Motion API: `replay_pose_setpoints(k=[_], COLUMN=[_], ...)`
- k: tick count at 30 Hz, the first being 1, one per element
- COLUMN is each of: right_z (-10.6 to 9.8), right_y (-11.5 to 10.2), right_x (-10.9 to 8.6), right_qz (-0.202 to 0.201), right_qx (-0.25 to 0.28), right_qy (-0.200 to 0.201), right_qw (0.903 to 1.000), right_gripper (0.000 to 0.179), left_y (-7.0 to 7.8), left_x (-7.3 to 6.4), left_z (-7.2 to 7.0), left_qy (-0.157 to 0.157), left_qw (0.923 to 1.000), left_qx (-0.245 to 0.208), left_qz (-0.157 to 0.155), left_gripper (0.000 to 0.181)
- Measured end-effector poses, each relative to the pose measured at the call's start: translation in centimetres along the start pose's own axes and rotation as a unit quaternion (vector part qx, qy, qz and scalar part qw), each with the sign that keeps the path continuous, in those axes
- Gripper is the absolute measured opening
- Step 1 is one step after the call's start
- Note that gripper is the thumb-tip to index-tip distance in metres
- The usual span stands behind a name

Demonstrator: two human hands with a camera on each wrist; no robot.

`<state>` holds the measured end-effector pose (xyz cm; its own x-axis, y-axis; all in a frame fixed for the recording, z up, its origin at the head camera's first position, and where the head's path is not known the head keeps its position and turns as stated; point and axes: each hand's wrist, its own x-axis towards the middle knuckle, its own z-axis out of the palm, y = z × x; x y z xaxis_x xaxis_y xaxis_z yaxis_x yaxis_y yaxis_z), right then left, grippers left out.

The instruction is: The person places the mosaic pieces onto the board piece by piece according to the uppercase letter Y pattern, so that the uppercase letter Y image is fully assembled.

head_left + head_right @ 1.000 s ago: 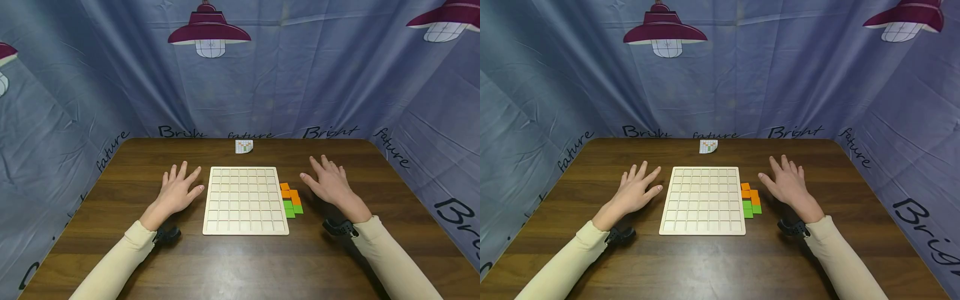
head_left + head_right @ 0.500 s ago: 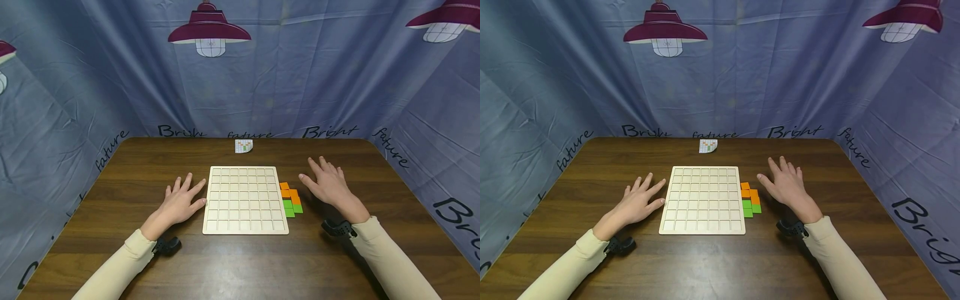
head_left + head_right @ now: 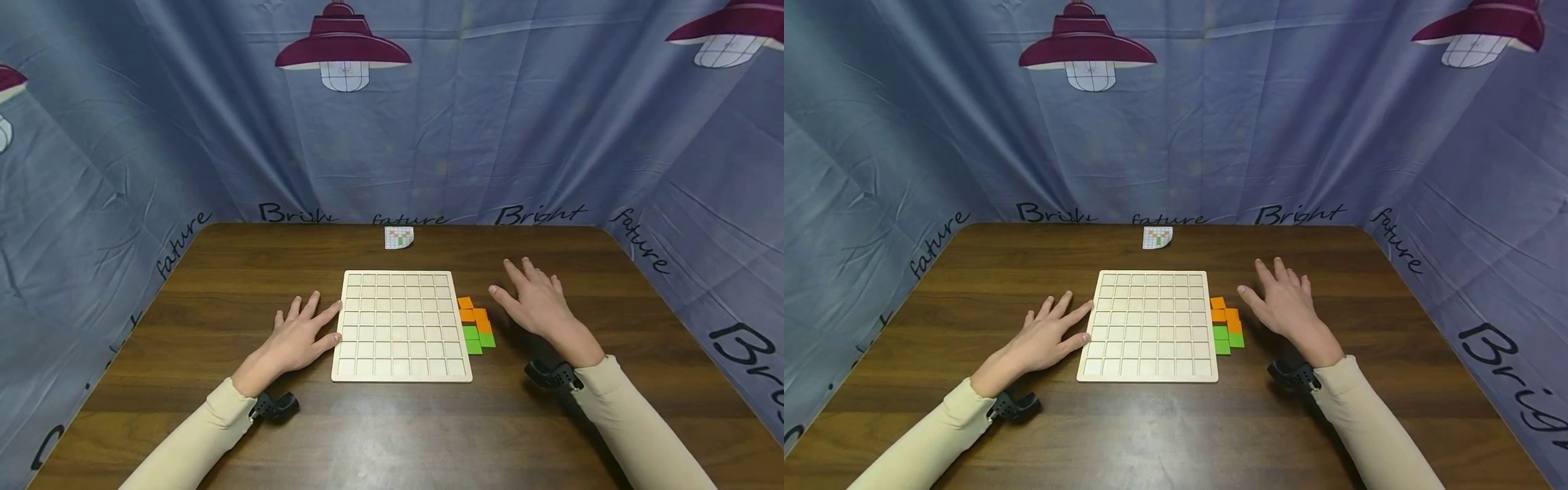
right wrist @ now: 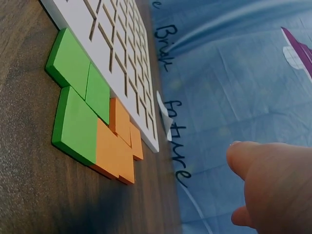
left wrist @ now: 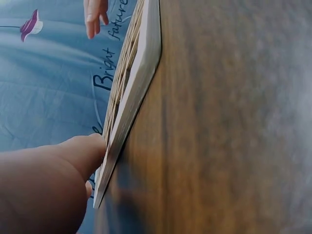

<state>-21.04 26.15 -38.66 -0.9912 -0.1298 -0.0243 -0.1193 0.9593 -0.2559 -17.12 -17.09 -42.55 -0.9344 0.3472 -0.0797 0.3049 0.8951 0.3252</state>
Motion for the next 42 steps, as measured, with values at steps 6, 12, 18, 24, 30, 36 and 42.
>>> replay_pose_setpoints(k=[6,12,18,24,30,36,42], right_z=[0.14,0.25,0.35,0.31,0.40,0.57,0.88], right_y=[-0.07,-0.16,-0.17,-0.12,-0.09,-0.08,-0.02], right_x=[-0.01,-0.10,-0.27,-0.33,-0.32,-0.52,-0.92], right_qz=[0.002,0.005,0.011,0.014,0.015,0.008,-0.007], right_qx=[0.001,0.006,0.006,0.006,0.006,0.004,0.008], right_qy=[0.000,0.001,-0.002,-0.007,-0.009,-0.012,-0.019], right_qw=[1.0000,1.0000,0.9999,0.9999,0.9998,0.9999,0.9998], right_gripper=[0.082,0.081,0.081,0.081,0.081,0.080,0.078], left_y=[0.07,0.12,0.10,0.19,0.14,0.14,0.18], left_x=[-0.14,-0.22,-0.09,0.06,0.07,0.12,0.13], left_z=[0.19,0.26,0.36,0.33,0.37,0.31,0.23], left_qy=[-0.005,-0.004,-0.007,-0.005,-0.003,-0.002,0.000], left_qw=[0.9999,0.9999,0.9999,0.9999,0.9999,0.9998,0.9998], left_qx=[0.011,0.015,0.014,0.013,0.015,0.020,0.022], left_qz=[-0.001,-0.002,-0.003,-0.004,-0.003,-0.001,-0.001], left_gripper=[0.060,0.059,0.059,0.059,0.059,0.060,0.060])
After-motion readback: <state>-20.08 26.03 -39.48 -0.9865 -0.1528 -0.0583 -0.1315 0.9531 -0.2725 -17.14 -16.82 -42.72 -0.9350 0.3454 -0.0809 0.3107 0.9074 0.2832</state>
